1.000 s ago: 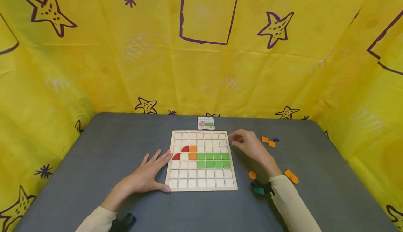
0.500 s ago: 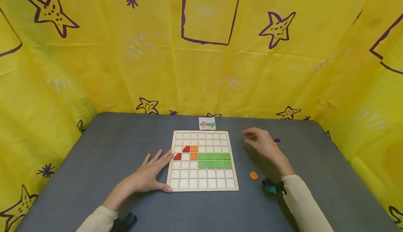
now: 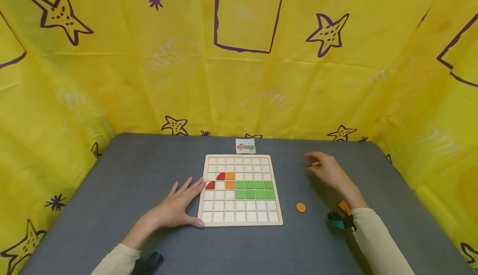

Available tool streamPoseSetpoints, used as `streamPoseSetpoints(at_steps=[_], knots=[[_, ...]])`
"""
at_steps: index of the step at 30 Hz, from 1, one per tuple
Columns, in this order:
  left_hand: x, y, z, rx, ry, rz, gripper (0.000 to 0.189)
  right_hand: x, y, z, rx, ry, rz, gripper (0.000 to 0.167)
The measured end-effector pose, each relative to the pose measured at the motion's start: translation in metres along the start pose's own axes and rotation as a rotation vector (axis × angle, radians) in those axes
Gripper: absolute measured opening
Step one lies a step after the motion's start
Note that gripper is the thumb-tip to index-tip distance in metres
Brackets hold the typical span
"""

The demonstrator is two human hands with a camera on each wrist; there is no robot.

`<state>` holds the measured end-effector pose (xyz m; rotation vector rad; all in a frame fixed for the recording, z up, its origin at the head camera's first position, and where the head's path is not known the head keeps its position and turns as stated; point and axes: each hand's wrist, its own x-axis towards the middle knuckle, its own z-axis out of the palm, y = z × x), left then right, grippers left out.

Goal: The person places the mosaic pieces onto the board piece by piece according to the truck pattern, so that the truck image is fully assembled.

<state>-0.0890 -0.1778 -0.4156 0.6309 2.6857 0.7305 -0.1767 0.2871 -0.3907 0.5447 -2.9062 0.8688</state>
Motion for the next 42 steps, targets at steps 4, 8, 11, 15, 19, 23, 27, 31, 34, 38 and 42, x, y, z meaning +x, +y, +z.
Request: streamPoseSetpoints(at_steps=[4, 8, 11, 15, 19, 23, 27, 31, 34, 38, 42], knots=[[0.000, 0.000, 0.000, -0.006, -0.006, -0.003, 0.115, -0.006, 0.010, -0.006, -0.015, -0.006, 0.034, 0.039], [-0.001, 0.000, -0.001, -0.008, -0.006, 0.001, 0.115, -0.010, 0.018, -0.008, -0.012, -0.003, 0.034, 0.038], [-0.001, 0.000, -0.001, -0.016, -0.004, 0.004, 0.115, -0.011, 0.023, -0.010, -0.009, 0.003, 0.035, 0.038], [-0.001, 0.000, 0.000, -0.019, -0.008, 0.003, 0.114, -0.011, 0.031, -0.011, -0.016, -0.009, 0.047, 0.038], [-0.002, 0.000, 0.000, -0.022, -0.003, 0.012, 0.114, -0.013, 0.040, -0.012, -0.024, -0.026, 0.050, 0.033], [-0.003, 0.000, -0.001, -0.028, 0.005, 0.017, 0.114, -0.014, 0.043, -0.012, -0.035, -0.034, 0.057, 0.029], [-0.002, 0.000, 0.000, -0.020, 0.004, 0.013, 0.114, -0.015, 0.044, -0.013, -0.045, -0.035, 0.068, 0.028], [-0.002, -0.001, 0.000, -0.018, 0.004, 0.011, 0.114, -0.017, 0.046, -0.013, -0.055, -0.012, 0.073, 0.029], [-0.002, -0.001, 0.001, -0.017, 0.006, 0.009, 0.114, -0.019, 0.046, -0.013, -0.046, 0.011, 0.082, 0.030], [-0.003, -0.001, 0.001, -0.008, 0.003, -0.002, 0.114, -0.023, 0.046, -0.016, -0.031, 0.033, 0.083, 0.027], [-0.003, -0.001, 0.001, -0.007, 0.005, 0.010, 0.114, -0.027, 0.046, -0.019, -0.025, 0.044, 0.073, 0.024]])
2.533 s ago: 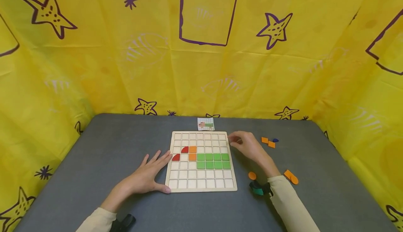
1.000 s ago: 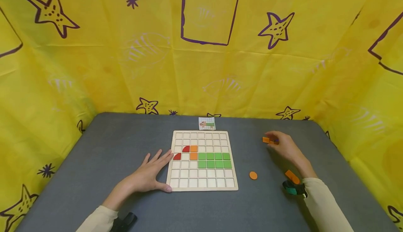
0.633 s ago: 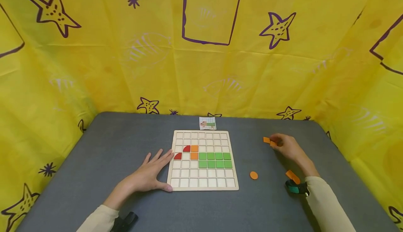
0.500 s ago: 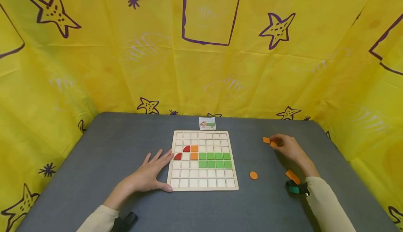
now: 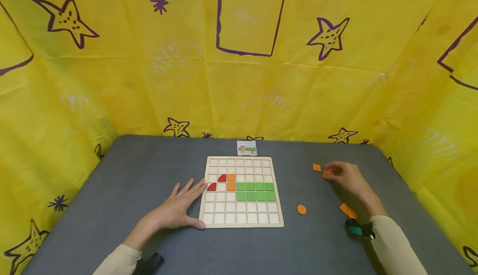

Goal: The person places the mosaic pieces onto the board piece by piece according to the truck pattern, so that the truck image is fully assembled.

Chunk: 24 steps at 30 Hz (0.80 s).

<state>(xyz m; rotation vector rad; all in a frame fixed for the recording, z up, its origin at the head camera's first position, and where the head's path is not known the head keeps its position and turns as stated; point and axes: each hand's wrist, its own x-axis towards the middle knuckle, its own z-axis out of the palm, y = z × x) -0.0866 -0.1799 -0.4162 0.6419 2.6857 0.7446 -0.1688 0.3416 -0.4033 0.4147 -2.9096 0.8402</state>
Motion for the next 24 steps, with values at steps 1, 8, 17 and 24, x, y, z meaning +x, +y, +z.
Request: streamPoseSetpoints(at_steps=[1, 8, 17, 24], knots=[[0.000, 0.000, 0.000, -0.001, 0.002, 0.007, 0.114, -0.001, 0.000, -0.001, 0.003, -0.001, -0.001, 0.023], [0.000, 0.001, 0.000, -0.001, 0.003, 0.001, 0.114, -0.004, -0.005, -0.006, 0.019, -0.013, -0.002, 0.023], [0.000, 0.002, -0.001, 0.003, -0.002, -0.013, 0.115, -0.005, -0.017, -0.004, 0.027, -0.003, -0.020, 0.022], [0.001, 0.003, -0.001, 0.003, -0.004, -0.018, 0.115, -0.002, -0.030, 0.000, 0.037, 0.005, -0.060, 0.021]])
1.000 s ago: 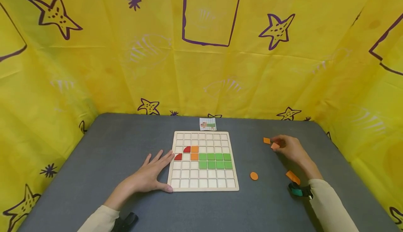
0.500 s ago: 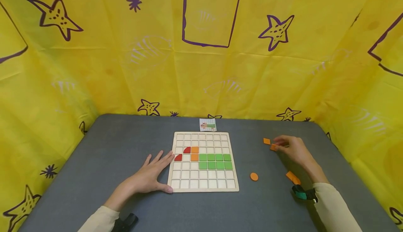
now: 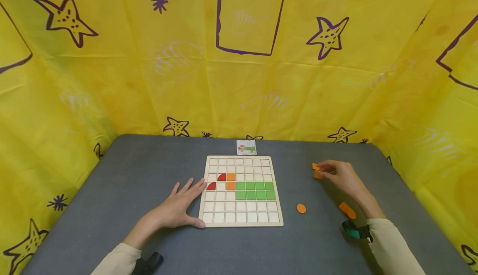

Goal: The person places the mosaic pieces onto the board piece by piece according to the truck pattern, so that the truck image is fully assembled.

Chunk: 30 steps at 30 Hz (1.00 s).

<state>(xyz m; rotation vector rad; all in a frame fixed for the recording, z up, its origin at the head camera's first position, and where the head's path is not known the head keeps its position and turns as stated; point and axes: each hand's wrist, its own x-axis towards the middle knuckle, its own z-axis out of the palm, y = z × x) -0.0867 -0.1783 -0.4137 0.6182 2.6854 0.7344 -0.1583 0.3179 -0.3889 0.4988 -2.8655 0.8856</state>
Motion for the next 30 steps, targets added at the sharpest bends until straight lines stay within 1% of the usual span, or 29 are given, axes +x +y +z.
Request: streamPoseSetpoints(at_steps=[4, 13, 24, 30], knots=[[0.000, 0.000, -0.001, 0.001, 0.001, 0.002, 0.115, 0.003, -0.007, 0.004, 0.010, -0.002, -0.032, 0.021], [0.003, -0.003, 0.003, 0.012, -0.005, -0.007, 0.116, 0.005, -0.024, 0.016, -0.032, -0.020, -0.110, 0.020], [0.001, 0.001, 0.000, 0.008, -0.003, -0.002, 0.115, 0.010, -0.046, 0.027, 0.015, -0.027, -0.104, 0.020], [0.001, -0.001, 0.000, 0.012, -0.003, 0.001, 0.115, 0.012, -0.053, 0.036, 0.008, -0.053, -0.130, 0.019]])
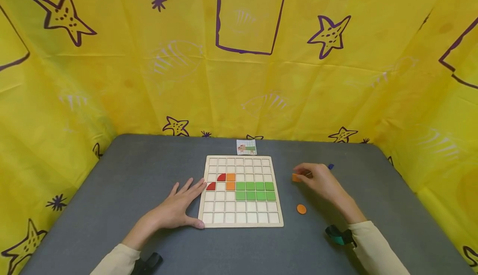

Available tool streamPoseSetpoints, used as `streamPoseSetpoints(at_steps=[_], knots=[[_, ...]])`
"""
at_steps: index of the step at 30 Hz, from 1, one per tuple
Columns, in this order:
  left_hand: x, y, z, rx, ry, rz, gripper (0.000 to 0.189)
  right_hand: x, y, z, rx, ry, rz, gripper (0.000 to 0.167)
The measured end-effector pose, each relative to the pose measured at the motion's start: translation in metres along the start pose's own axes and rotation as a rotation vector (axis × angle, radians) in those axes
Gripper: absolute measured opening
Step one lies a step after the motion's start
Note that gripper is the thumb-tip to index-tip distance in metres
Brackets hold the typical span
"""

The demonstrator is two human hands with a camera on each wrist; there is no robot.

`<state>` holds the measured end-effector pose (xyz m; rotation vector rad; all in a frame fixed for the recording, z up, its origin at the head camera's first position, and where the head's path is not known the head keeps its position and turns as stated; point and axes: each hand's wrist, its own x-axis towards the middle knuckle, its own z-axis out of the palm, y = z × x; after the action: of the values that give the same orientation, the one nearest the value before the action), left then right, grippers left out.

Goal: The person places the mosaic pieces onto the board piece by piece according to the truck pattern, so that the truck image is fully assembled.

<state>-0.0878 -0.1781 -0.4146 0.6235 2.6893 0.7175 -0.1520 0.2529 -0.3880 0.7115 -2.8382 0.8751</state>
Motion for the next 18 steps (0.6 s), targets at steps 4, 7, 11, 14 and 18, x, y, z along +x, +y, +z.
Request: streamPoseSetpoints(at_steps=[4, 7, 11, 14, 18], knots=[[0.000, -0.001, 0.001, -0.004, 0.006, 0.009, 0.115, 0.002, -0.007, 0.007, 0.006, 0.025, -0.013, 0.017], [0.000, -0.001, 0.001, 0.002, 0.006, 0.007, 0.115, 0.004, -0.012, 0.013, 0.038, 0.028, 0.002, 0.015], [0.001, -0.002, 0.002, 0.006, -0.002, -0.010, 0.115, 0.006, -0.018, 0.021, 0.073, -0.002, 0.022, 0.015], [0.001, -0.001, 0.003, 0.004, -0.004, -0.015, 0.116, 0.008, -0.022, 0.024, 0.082, -0.021, 0.012, 0.016], [0.001, -0.001, 0.002, 0.005, -0.005, -0.015, 0.116, 0.013, -0.028, 0.025, 0.095, -0.028, 0.006, 0.016]])
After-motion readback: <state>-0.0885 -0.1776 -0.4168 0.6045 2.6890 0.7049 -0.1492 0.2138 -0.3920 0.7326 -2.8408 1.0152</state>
